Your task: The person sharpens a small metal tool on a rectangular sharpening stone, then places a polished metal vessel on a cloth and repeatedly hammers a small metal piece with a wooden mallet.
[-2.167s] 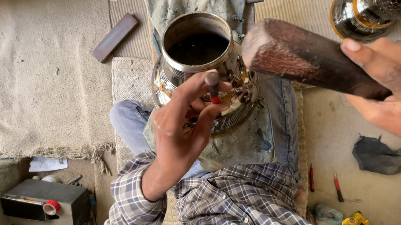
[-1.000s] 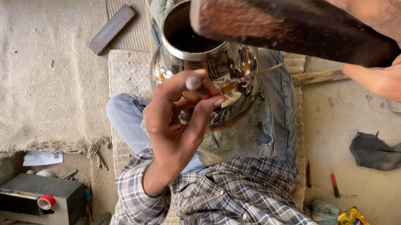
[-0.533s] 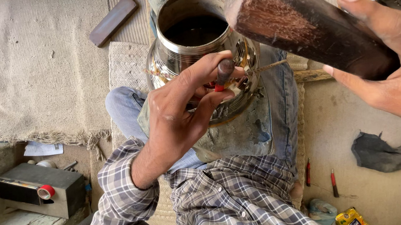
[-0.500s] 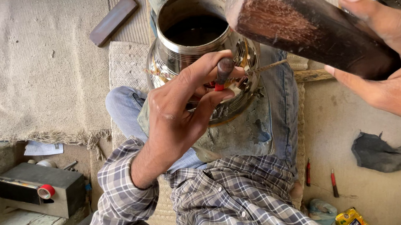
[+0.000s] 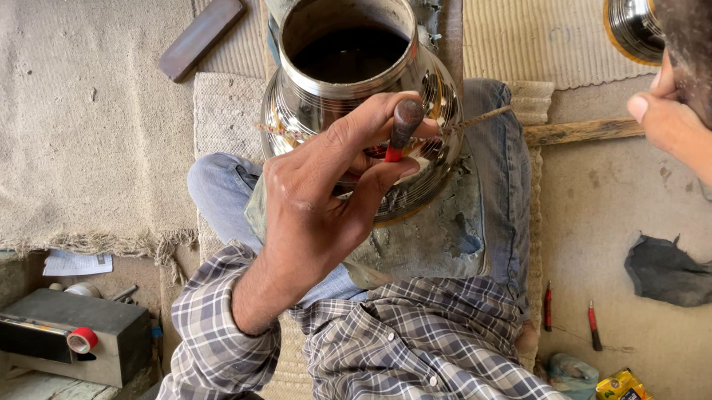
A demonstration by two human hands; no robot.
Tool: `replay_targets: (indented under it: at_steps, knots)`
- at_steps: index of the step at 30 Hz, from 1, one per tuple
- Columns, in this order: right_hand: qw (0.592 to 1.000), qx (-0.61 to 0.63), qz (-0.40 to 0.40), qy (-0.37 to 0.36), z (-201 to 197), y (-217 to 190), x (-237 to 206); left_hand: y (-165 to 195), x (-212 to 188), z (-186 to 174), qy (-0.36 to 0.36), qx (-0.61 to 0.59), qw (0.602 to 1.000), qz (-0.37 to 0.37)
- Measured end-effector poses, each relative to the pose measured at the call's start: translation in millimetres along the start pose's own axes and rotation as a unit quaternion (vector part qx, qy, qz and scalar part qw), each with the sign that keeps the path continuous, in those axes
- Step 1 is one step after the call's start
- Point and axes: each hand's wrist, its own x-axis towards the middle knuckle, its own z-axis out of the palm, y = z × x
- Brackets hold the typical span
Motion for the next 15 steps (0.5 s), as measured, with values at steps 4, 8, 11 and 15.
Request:
replay_targets:
  at_steps: [4, 8, 11, 15]
  knots:
    - [0.998, 0.019, -0.051, 0.026, 0.8, -11.0, -3.8, -6.4, -0.6, 1.9, -0.006, 0.058, 0.998, 0.015]
    - [0.992, 0.001, -0.125, 0.022, -8.9, -35.3, -0.4, -12.5, -0.8, 4.3, -0.018, 0.099, 0.994, 0.031]
    - [0.985, -0.024, -0.171, 0.010, -14.9, -46.9, 4.0, -14.6, -0.6, 5.0, -0.030, 0.103, 0.993, 0.042]
    - [0.978, -0.045, -0.202, -0.002, -13.2, -48.5, 3.7, -15.0, 0.5, 4.9, -0.063, 0.080, 0.993, 0.053]
